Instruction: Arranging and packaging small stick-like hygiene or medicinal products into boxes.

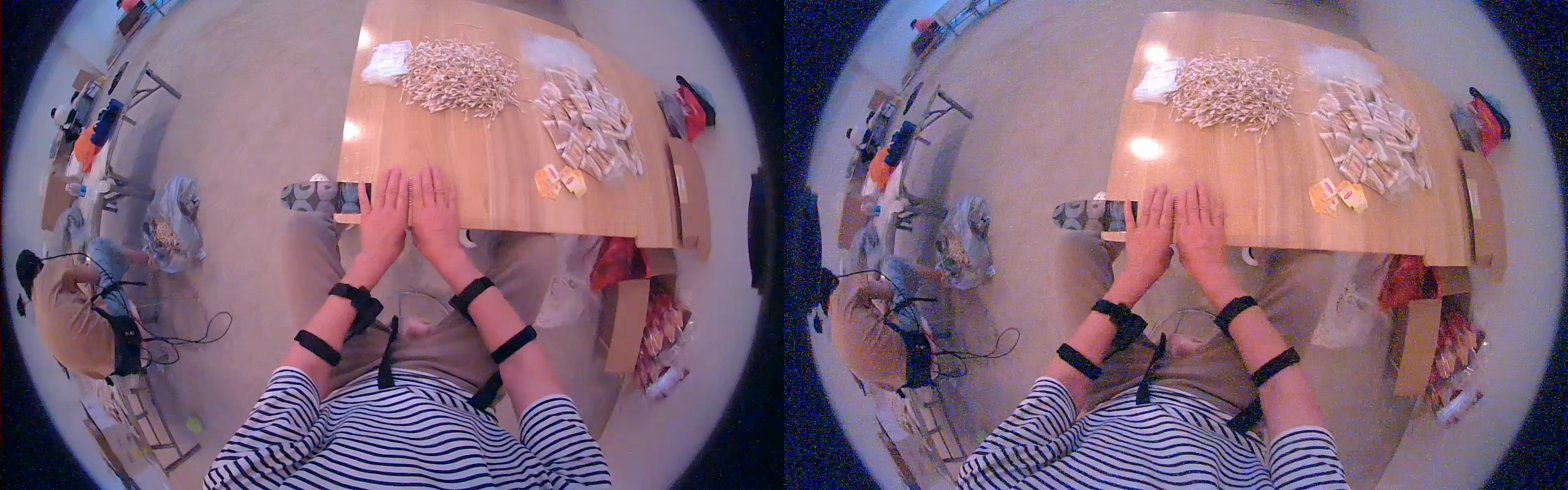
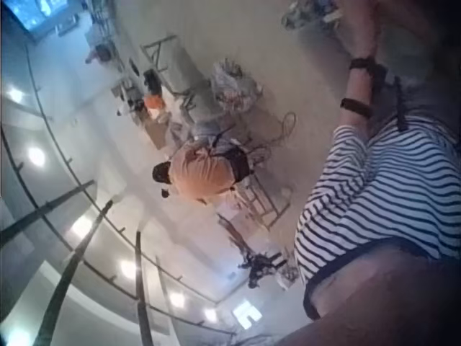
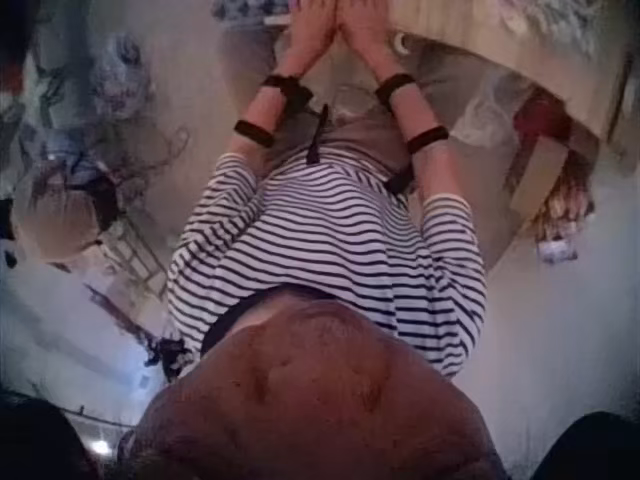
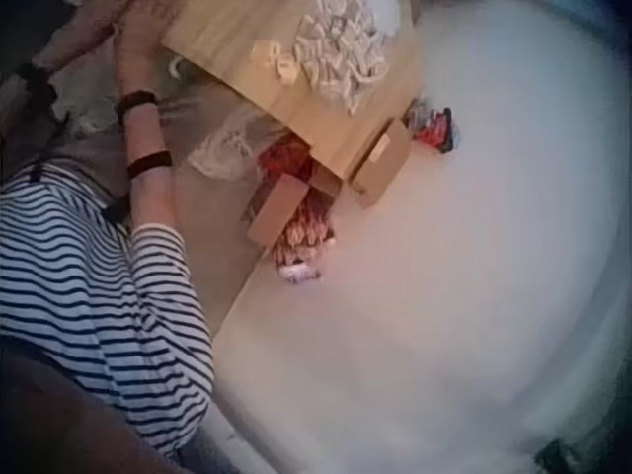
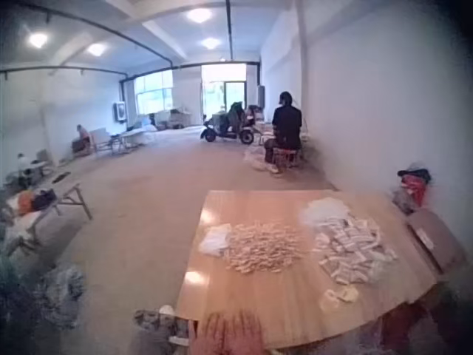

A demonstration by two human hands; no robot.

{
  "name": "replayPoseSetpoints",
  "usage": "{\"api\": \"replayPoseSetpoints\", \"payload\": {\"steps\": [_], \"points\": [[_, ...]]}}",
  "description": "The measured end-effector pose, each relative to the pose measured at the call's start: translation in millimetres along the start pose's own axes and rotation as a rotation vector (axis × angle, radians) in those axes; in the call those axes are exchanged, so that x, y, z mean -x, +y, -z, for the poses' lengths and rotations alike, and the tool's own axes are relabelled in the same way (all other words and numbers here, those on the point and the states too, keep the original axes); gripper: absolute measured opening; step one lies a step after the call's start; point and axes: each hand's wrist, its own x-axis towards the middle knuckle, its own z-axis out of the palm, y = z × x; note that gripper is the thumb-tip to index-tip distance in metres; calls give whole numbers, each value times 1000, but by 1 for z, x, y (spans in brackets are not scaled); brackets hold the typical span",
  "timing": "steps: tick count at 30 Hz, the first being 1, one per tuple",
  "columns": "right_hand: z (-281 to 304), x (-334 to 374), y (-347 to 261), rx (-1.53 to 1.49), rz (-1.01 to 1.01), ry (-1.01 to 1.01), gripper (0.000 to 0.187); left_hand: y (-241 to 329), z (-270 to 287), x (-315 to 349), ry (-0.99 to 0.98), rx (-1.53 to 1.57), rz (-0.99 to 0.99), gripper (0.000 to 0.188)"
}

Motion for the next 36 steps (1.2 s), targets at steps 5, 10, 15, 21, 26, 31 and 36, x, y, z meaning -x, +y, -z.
{"api": "replayPoseSetpoints", "payload": {"steps": [5, 10, 15, 21, 26, 31, 36], "points": [[-10, 3, 6, 83, 21, 49, 84, 2, 14, -2, -83, 177, 11, 85], [0, 2, 2, 24, 15, 50, 90, 0, 18, 2, -46, 191, 27, 90], [39, 1, 20, -271, -7, -43, 83, 2, 20, 2, -37, 181, 37, 91], [45, 8, 168, -240, -363, 150, 50, -2, 17, 7, -47, 105, 46, 107], [87, 3, 239, -1, -529, 93, 43, 2, 19, 5, -52, 141, 45, 110], [79, -1, 261, 67, -496, 30, 41, 2, 18, 4, -17, 143, 21, 112], [72, -5, 267, 7, -483, 43, 35, 1, 17, 6, -19, 141, 29, 114]]}}
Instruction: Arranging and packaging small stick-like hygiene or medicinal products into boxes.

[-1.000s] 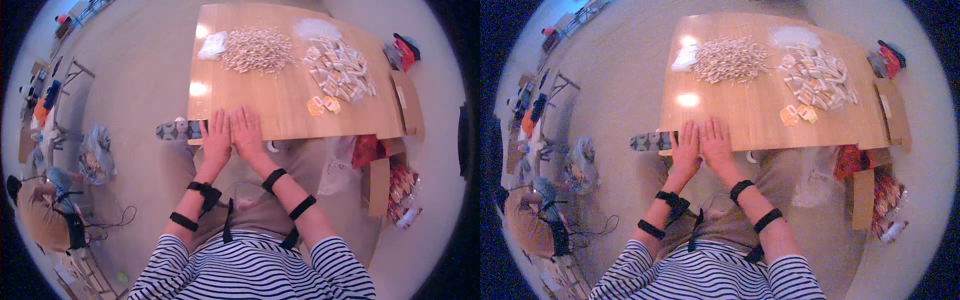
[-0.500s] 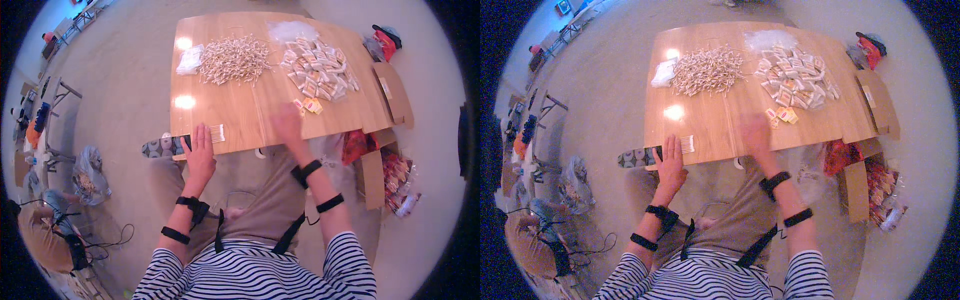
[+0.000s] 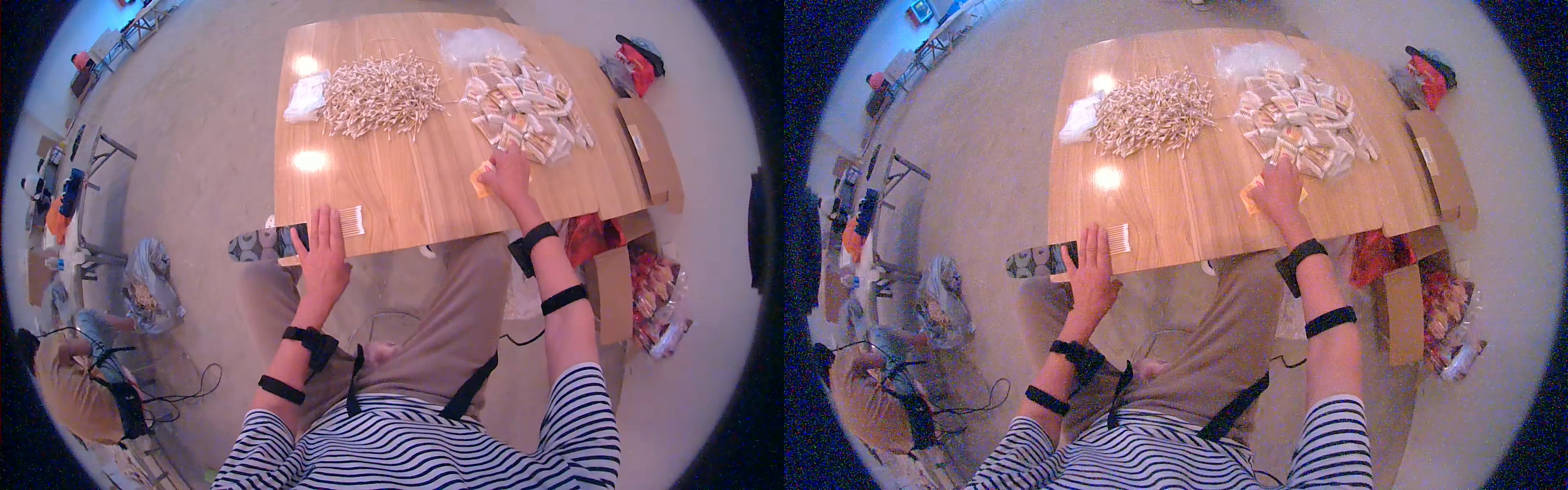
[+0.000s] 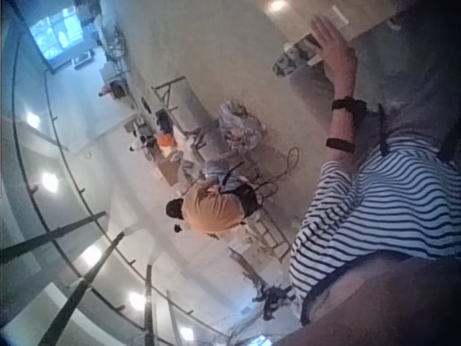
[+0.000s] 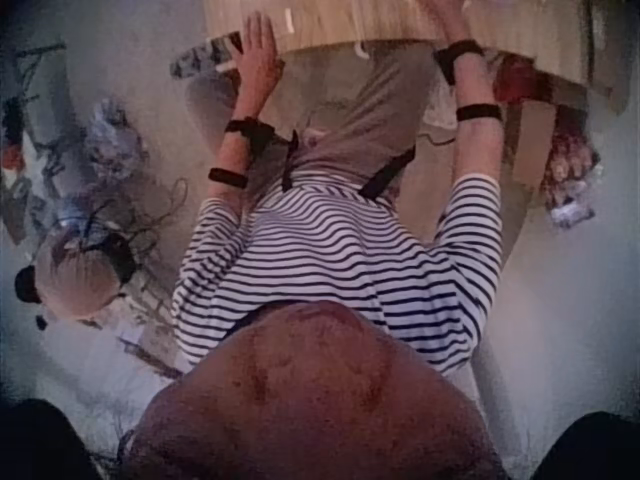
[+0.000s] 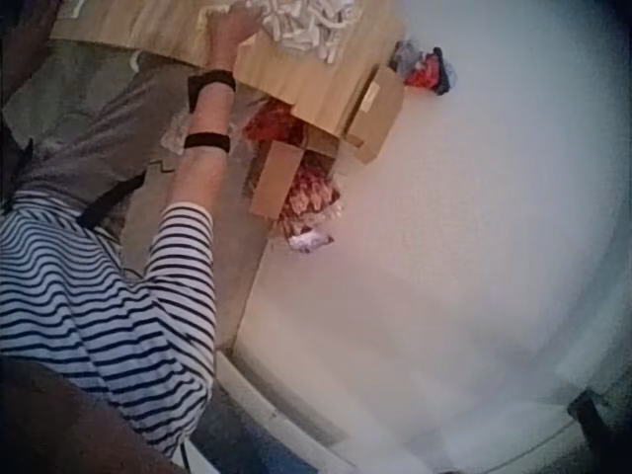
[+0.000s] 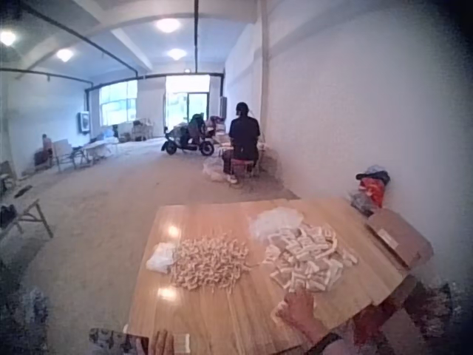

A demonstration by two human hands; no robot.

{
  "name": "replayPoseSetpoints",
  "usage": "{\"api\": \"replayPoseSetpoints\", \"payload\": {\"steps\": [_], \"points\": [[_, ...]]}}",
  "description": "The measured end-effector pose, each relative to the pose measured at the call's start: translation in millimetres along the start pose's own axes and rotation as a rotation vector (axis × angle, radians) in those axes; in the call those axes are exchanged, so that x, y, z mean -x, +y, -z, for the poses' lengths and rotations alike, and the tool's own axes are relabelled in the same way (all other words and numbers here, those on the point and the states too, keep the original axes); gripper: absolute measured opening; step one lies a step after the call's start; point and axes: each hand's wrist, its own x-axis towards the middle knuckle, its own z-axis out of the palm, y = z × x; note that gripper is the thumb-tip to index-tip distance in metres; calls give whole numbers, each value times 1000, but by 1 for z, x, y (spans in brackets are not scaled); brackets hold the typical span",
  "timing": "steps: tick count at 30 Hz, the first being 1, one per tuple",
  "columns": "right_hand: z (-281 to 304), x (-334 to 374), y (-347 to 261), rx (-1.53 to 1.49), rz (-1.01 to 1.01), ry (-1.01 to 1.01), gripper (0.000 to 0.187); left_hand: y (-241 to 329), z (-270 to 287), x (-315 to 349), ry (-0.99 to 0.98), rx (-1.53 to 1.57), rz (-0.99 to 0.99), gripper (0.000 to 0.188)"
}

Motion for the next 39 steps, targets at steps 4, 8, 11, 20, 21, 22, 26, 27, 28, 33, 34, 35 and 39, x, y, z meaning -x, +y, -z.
{"api": "replayPoseSetpoints", "payload": {"steps": [4, 8, 11, 20, 21, 22, 26, 27, 28, 33, 34, 35, 39], "points": [[-1, 0, -4, -25, -5, 26, 32, 0, 5, 0, -39, 16, 6, 115], [-6, -2, -3, -22, 20, 20, 27, 2, 12, -1, -79, 56, 16, 116], [-11, -2, 1, -8, 39, 43, 23, 2, 8, -2, -67, 47, 11, 115], [-14, 7, -1, 3, 120, 132, 18, -1, 7, 0, -49, 83, 6, 109], [-15, 8, 0, 5, 127, 144, 19, 1, 10, -1, -51, 99, 7, 106], [-15, 10, 1, 8, 133, 157, 19, 2, 11, -1, -52, 115, 8, 103], [-13, 15, -4, -4, 166, 180, 20, 0, 11, 0, -41, 107, 12, 100], [-13, 16, -4, -2, 174, 197, 19, 2, 13, 0, -44, 121, 15, 100], [-13, 17, -3, 1, 182, 213, 19, 2, 14, 0, -47, 135, 17, 99], [-15, 19, -3, 31, 196, 243, 18, 1, 11, -1, -2, 94, 1, 98], [-15, 19, -3, 40, 199, 247, 18, 2, 11, -1, -8, 96, 3, 97], [-15, 20, -2, 49, 202, 251, 18, 2, 11, -2, -9, 100, 4, 97], [-16, 21, -4, 41, 221, 260, 18, -1, 6, 0, -22, 95, 6, 104]]}}
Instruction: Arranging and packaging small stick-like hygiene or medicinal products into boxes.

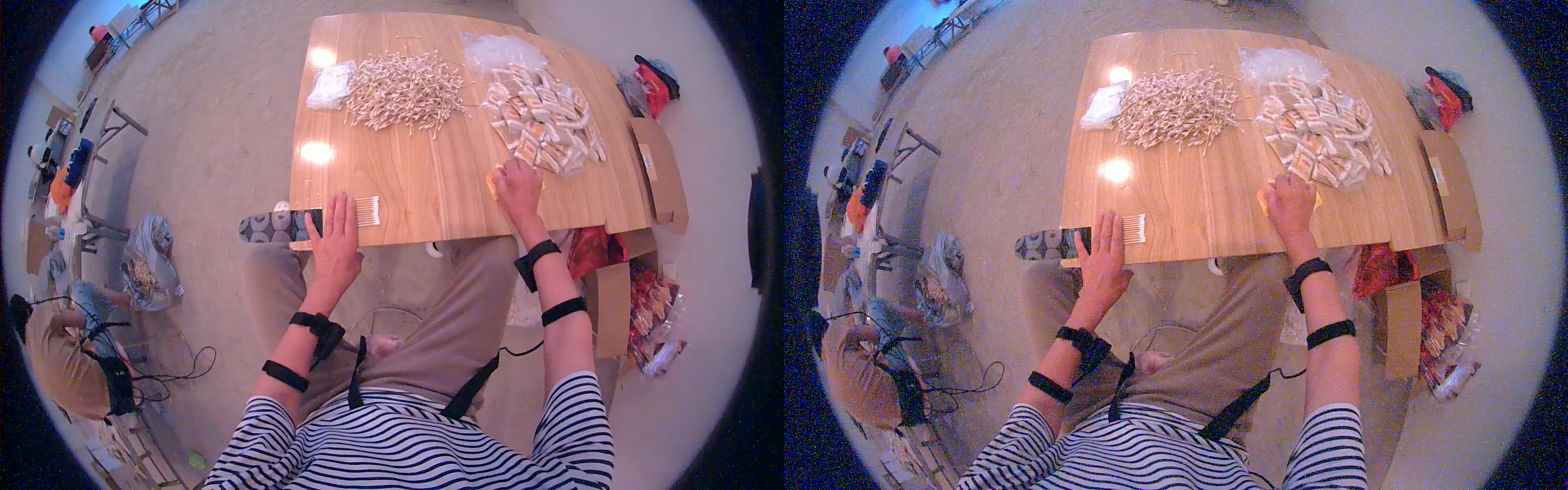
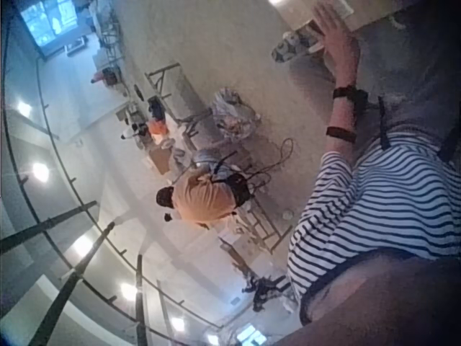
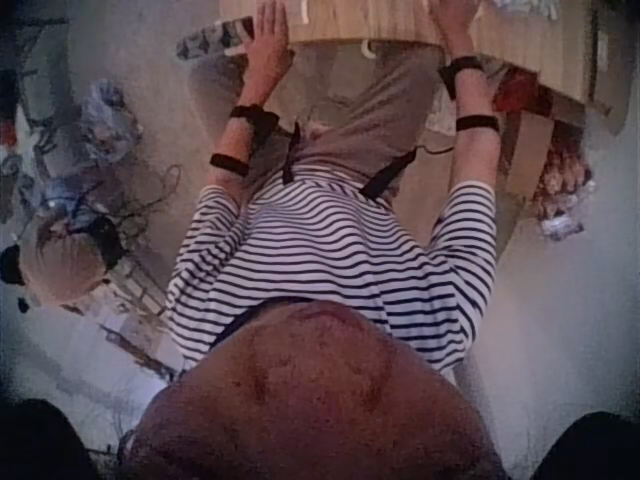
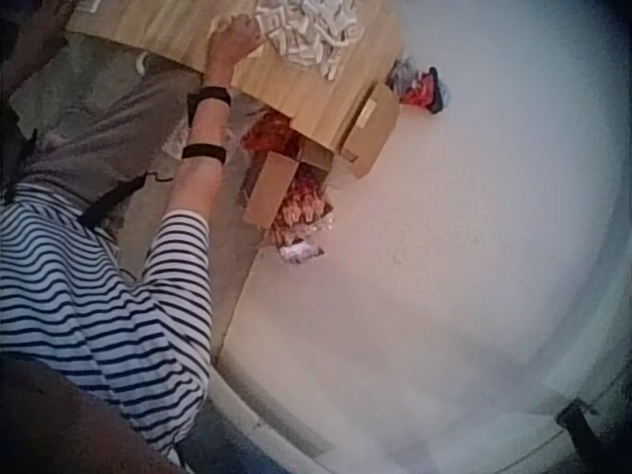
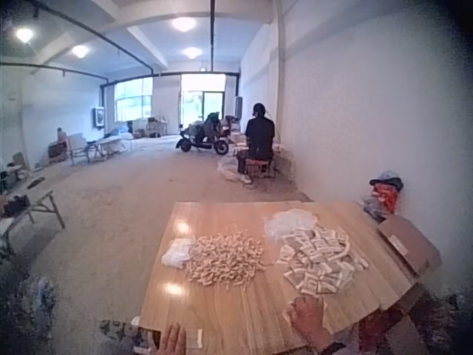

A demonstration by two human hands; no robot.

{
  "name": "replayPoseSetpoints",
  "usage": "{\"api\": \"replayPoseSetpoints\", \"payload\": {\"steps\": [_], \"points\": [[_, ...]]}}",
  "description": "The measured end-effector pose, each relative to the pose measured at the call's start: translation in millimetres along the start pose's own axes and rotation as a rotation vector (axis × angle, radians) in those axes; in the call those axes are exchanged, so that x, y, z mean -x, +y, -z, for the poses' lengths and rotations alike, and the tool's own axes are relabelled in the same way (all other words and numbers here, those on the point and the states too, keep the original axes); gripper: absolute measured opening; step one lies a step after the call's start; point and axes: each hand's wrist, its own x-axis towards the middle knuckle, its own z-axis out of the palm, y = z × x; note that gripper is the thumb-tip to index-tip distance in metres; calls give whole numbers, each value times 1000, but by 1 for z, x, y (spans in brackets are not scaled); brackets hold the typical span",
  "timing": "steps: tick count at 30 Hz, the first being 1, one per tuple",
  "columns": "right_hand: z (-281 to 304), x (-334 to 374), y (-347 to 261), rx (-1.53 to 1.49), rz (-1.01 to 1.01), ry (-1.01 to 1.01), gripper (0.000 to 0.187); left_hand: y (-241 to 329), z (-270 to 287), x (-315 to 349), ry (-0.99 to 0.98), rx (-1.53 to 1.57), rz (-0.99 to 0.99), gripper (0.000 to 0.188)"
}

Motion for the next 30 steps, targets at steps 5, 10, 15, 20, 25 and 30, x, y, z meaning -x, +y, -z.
{"api": "replayPoseSetpoints", "payload": {"steps": [5, 10, 15, 20, 25, 30], "points": [[-3, 3, 6, 14, 43, 19, 16, -1, -6, -1, 5, -76, -18, 110], [2, -7, -4, -14, 39, 30, 16, 0, -2, 1, 27, 26, 5, 95], [11, -16, -50, -447, -115, -25, 19, 1, -2, -1, -21, -11, 14, 115], [18, -7, -157, -799, -194, -182, 21, -6, -5, 2, -7, 30, 42, 117], [0, -1, -210, -738, -297, -405, 23, -5, 13, 7, 21, 140, 91, 110], [-4, -1, -231, -668, -313, -455, 24, -15, 14, 20, 37, 117, 99, 108]]}}
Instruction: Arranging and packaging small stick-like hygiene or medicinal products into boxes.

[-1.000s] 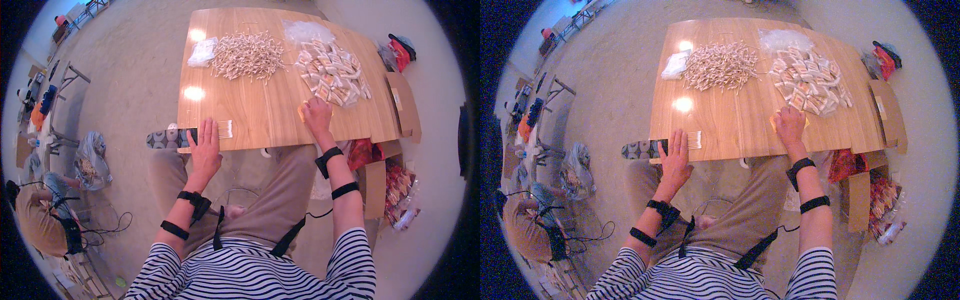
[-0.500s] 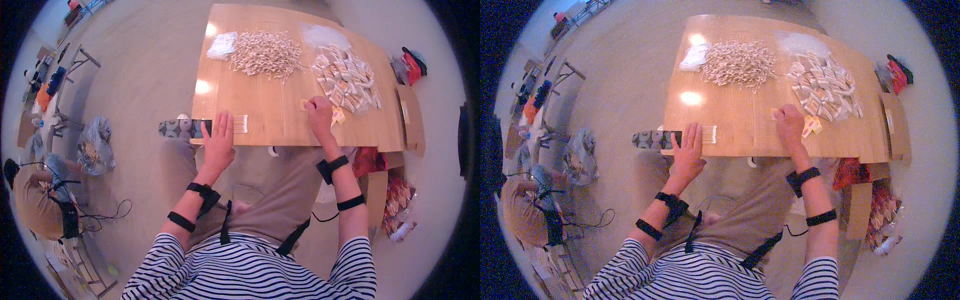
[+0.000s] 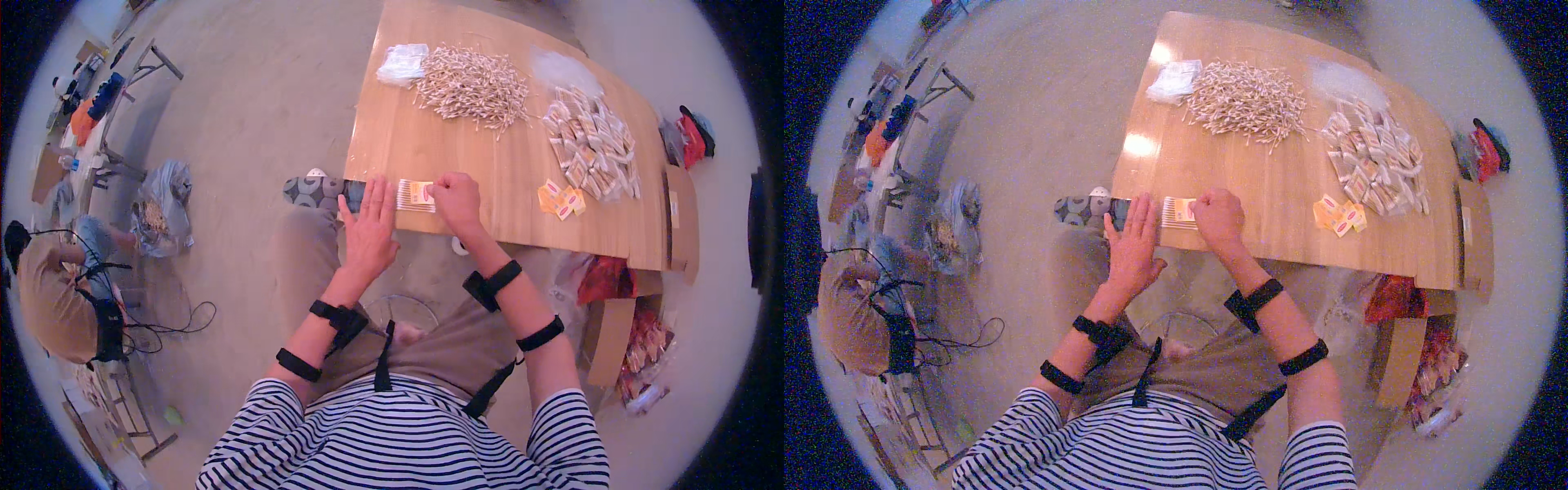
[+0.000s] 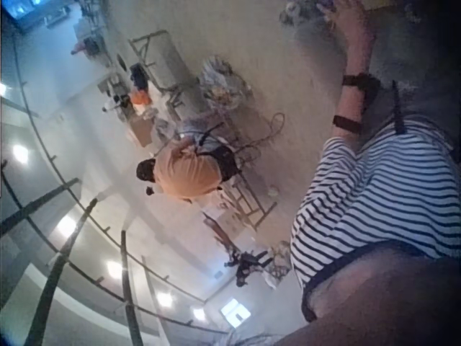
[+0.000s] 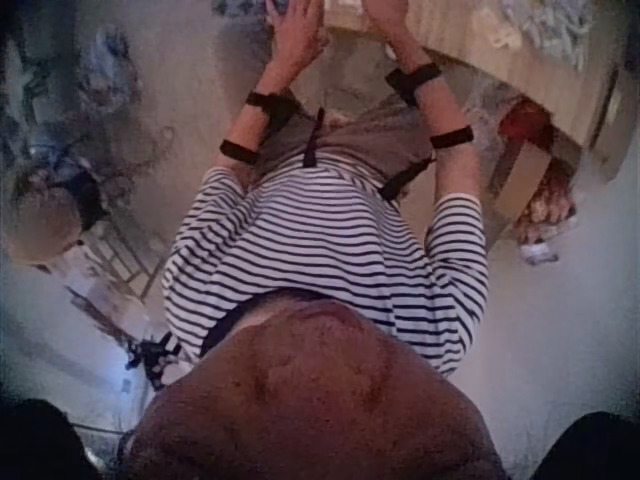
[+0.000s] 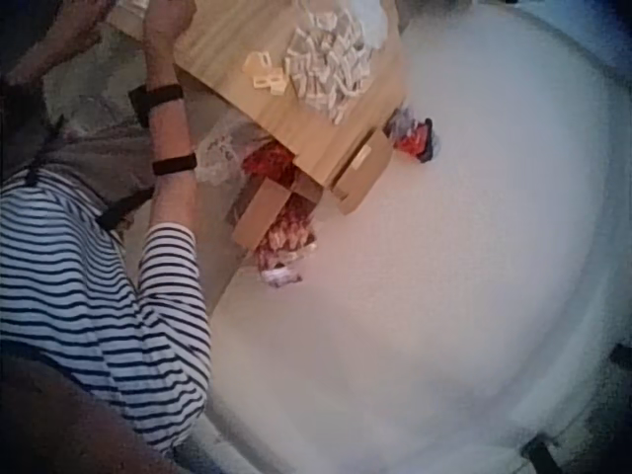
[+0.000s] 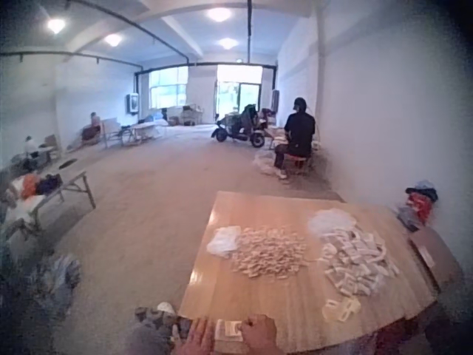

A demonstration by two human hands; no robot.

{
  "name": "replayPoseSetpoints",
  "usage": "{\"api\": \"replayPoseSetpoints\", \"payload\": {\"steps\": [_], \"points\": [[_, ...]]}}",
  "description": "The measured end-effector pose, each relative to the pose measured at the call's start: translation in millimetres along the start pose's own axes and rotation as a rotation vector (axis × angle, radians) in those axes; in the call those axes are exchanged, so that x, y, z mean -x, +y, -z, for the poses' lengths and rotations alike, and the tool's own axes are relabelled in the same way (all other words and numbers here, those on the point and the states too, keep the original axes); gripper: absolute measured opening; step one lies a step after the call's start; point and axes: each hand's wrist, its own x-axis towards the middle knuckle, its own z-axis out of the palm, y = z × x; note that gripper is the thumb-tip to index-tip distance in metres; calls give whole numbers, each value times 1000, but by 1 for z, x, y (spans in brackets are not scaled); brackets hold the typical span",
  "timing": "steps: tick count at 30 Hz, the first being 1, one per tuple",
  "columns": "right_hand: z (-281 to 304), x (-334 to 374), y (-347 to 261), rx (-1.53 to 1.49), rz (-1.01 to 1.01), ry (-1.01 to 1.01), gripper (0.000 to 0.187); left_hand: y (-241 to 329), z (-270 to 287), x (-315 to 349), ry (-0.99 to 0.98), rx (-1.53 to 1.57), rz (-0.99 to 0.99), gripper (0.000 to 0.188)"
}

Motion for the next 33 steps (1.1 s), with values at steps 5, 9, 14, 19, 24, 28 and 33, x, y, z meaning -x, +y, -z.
{"api": "replayPoseSetpoints", "payload": {"steps": [5, 9, 14, 19, 24, 28, 33], "points": [[-6, -5, -4, 89, -97, -19, 25, 8, 8, 4, -55, 63, -3, 103], [-4, 1, -13, 63, -119, -24, 25, 7, 4, 6, -31, 44, -23, 101], [-12, -5, -1, 129, -170, 19, 24, 10, -4, 5, -58, -16, -63, 117], [5, 11, -27, 142, -110, -30, 26, 8, -5, 7, -50, -15, -64, 117], [6, 25, -16, 366, 217, -11, 58, 8, -5, 6, -32, -17, -65, 116], [1, 31, -2, 465, 572, -52, 79, 5, -5, 5, -20, -40, -81, 112], [4, 24, -3, 572, 537, -216, 120, 7, 2, -1, -31, -72, -127, 96]]}}
